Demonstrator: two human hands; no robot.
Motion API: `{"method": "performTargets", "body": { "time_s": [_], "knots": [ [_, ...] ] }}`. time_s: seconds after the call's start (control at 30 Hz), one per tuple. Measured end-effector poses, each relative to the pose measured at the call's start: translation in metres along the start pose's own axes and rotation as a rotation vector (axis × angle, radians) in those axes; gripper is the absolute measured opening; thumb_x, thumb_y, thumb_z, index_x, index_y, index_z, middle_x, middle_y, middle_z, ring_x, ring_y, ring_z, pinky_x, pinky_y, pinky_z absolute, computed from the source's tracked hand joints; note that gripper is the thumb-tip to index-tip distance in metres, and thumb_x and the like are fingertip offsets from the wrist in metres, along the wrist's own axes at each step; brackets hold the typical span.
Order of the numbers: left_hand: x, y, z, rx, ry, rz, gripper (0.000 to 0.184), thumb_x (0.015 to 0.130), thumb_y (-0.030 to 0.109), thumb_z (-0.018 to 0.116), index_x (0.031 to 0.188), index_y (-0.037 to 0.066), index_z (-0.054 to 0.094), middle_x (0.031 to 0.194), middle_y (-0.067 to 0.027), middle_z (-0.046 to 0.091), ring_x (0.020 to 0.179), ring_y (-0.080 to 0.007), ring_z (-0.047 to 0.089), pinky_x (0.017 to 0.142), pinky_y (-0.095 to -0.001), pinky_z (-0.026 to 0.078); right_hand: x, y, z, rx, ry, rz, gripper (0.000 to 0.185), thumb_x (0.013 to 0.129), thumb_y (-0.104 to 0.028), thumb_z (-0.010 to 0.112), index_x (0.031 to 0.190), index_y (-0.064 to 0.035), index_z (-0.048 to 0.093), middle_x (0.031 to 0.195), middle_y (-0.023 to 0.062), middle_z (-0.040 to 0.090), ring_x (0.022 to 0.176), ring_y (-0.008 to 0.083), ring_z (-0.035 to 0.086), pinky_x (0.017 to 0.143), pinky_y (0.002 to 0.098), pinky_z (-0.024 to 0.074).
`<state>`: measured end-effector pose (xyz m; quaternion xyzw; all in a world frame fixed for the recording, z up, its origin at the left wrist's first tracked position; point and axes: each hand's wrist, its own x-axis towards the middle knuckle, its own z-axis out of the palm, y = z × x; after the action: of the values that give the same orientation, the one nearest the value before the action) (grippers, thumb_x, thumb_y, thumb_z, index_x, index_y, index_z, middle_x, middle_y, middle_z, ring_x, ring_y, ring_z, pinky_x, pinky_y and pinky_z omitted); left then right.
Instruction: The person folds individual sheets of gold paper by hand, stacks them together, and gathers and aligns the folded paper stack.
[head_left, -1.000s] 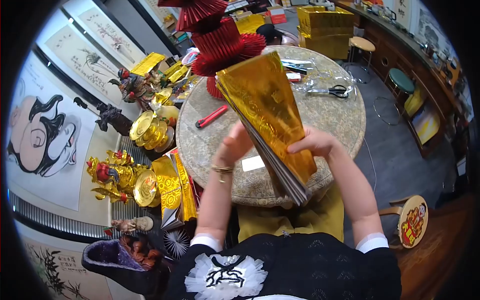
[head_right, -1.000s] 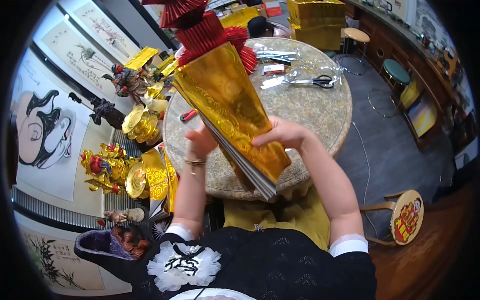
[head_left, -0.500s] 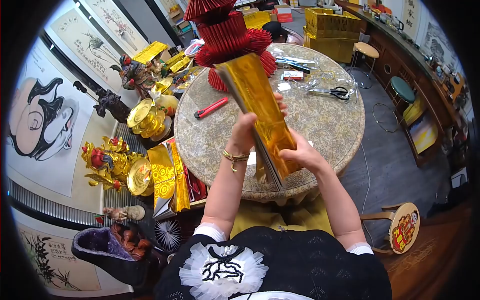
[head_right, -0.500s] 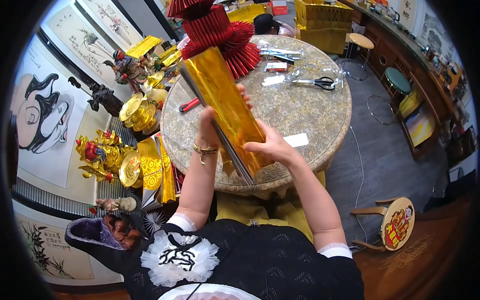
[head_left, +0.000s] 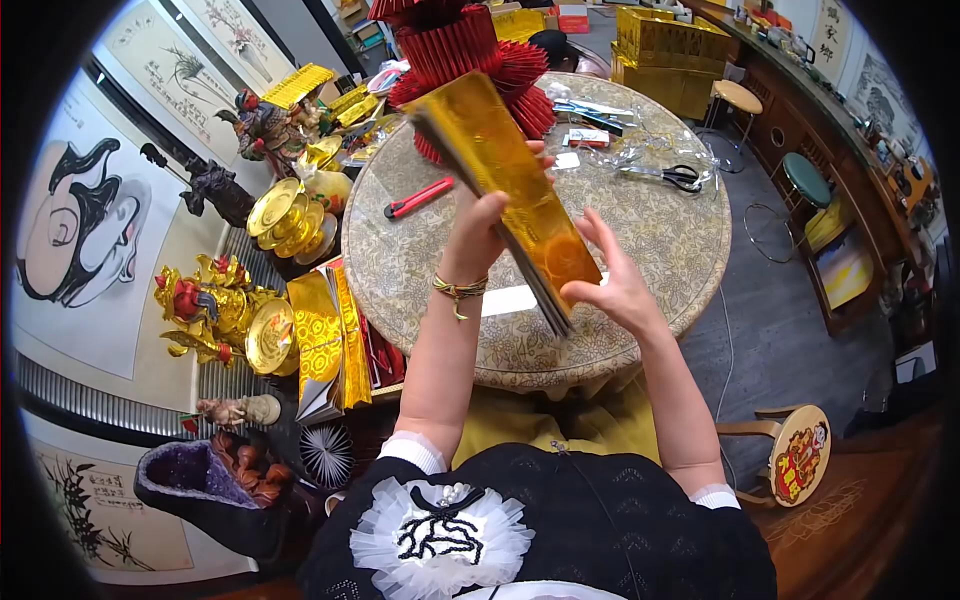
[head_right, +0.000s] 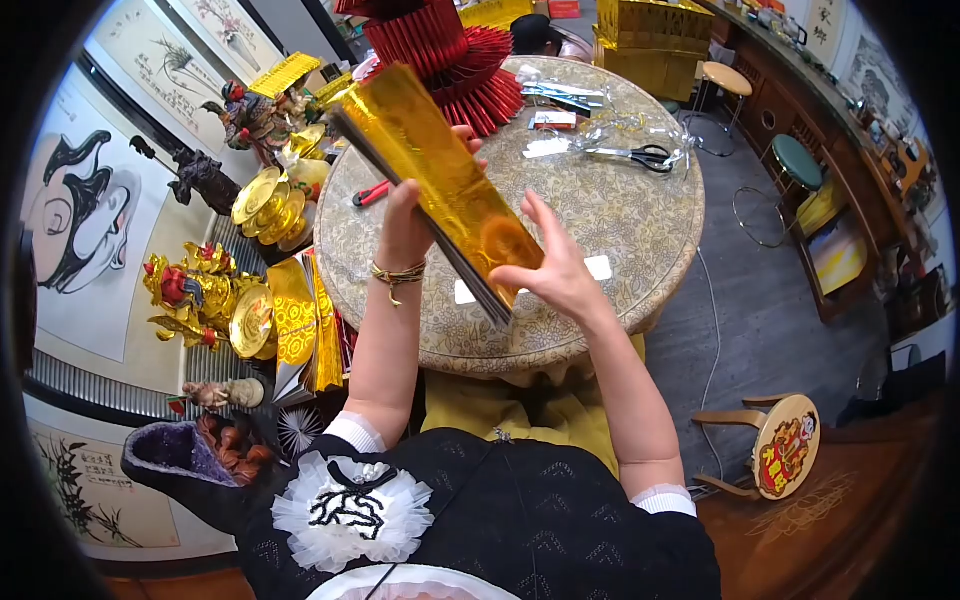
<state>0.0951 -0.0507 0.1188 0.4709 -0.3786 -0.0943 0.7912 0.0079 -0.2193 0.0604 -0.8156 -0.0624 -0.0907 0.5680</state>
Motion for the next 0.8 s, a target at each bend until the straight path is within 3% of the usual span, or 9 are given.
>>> {"method": "performTargets", "body": {
  "time_s": [0.07,0.1,0.17,0.33,0.43,0.57,0.63,0.73,0.8],
  "knots": [
    [0.003,0.001,0.016,0.111,-0.005,0.066,0.083,0.069,0.044,0.069,0.128,-0.003,0.034,0.126,-0.0158,0.045,0.115,-0.0245,0.047,0.095,-0.0369,0.041,0.001,-0.019,0.011,-0.205,0.011,-0.291,0.117,0.057,-0.035,0.08,0.141,-0.0047,0.005,0.132,0.0234,0.036,0.123,0.0328,0.037,0.102,0.0396,0.0299],
    [0.004,0.001,0.019,0.126,-0.012,0.061,0.086,0.067,0.043,0.072,0.129,-0.003,0.034,0.126,-0.0154,0.045,0.114,-0.0238,0.047,0.096,-0.0363,0.04,0.003,-0.019,0.016,-0.206,0.01,-0.282,0.117,0.057,-0.035,0.08,0.141,-0.0047,0.005,0.132,0.0234,0.036,0.123,0.0328,0.037,0.102,0.0396,0.0299],
    [0.004,-0.001,0.02,0.136,-0.019,0.061,0.089,0.064,0.043,0.075,0.129,-0.002,0.034,0.126,-0.015,0.045,0.114,-0.023,0.047,0.096,-0.0357,0.04,0.01,-0.012,0.023,-0.094,-0.033,-0.226,0.133,0.052,-0.034,0.083,0.139,-0.0071,-0.014,0.135,0.0243,0.029,0.125,0.0351,0.033,0.103,0.0406,0.0277],
    [-0.008,-0.019,0.011,0.182,-0.034,0.048,0.095,0.057,0.038,0.081,0.129,-0.001,0.034,0.129,-0.0112,0.042,0.118,-0.0209,0.043,0.097,-0.0339,0.037,0.006,0.015,0.036,0.008,-0.05,-0.225,0.136,0.052,-0.029,0.084,0.138,-0.0089,-0.019,0.139,0.0247,0.02,0.128,0.035,0.027,0.105,0.0417,0.0254],
    [-0.019,-0.023,0.008,0.199,-0.012,-0.076,0.136,0.046,0.008,0.081,0.14,0.018,-0.016,0.127,-0.0104,0.039,0.111,-0.0183,0.044,0.093,-0.0326,0.039,0.012,0.039,0.05,-0.041,-0.014,-0.325,0.137,0.051,-0.032,0.083,0.137,-0.007,-0.02,0.137,0.0267,0.02,0.126,0.0398,0.026,0.105,0.0448,0.0246],
    [-0.027,-0.017,0.005,0.402,-0.141,-0.043,0.117,0.047,0.018,0.081,0.135,0.013,0.003,0.136,-0.0119,0.031,0.119,-0.0216,0.038,0.099,-0.036,0.033,0.016,0.046,0.045,-0.081,-0.095,-0.39,0.136,0.051,-0.038,0.082,0.137,-0.0054,-0.019,0.135,0.0303,0.021,0.124,0.0448,0.027,0.104,0.0479,0.0244],
    [-0.031,-0.013,0.007,0.473,-0.128,-0.064,0.104,0.048,0.029,0.083,0.133,0.001,0.029,0.134,-0.0108,0.033,0.124,-0.0222,0.034,0.103,-0.0357,0.028,0.014,0.04,0.041,-0.181,-0.181,-0.343,0.136,0.05,-0.037,0.082,0.138,-0.0061,-0.017,0.136,0.031,0.019,0.125,0.0448,0.025,0.105,0.0467,0.0235],
    [-0.033,-0.021,0.002,0.438,-0.073,-0.075,0.1,0.05,0.026,0.082,0.132,0.002,0.029,0.132,-0.0105,0.034,0.124,-0.0231,0.034,0.102,-0.0363,0.029,0.014,0.022,0.017,-0.131,-0.329,-0.324,0.139,0.048,-0.043,0.083,0.138,-0.0055,-0.016,0.137,0.0322,0.018,0.126,0.0447,0.024,0.106,0.0443,0.0218],
    [-0.033,-0.027,-0.002,0.408,-0.096,-0.011,0.108,0.05,0.021,0.083,0.133,0.005,0.016,0.125,-0.0111,0.037,0.12,-0.0247,0.037,0.103,-0.0384,0.03,0.028,-0.013,-0.028,-0.297,-0.283,-0.477,0.128,0.054,-0.055,0.077,0.14,-0.0023,-0.002,0.14,0.0279,0.019,0.129,0.0392,0.024,0.106,0.0416,0.0219]
  ]
}}
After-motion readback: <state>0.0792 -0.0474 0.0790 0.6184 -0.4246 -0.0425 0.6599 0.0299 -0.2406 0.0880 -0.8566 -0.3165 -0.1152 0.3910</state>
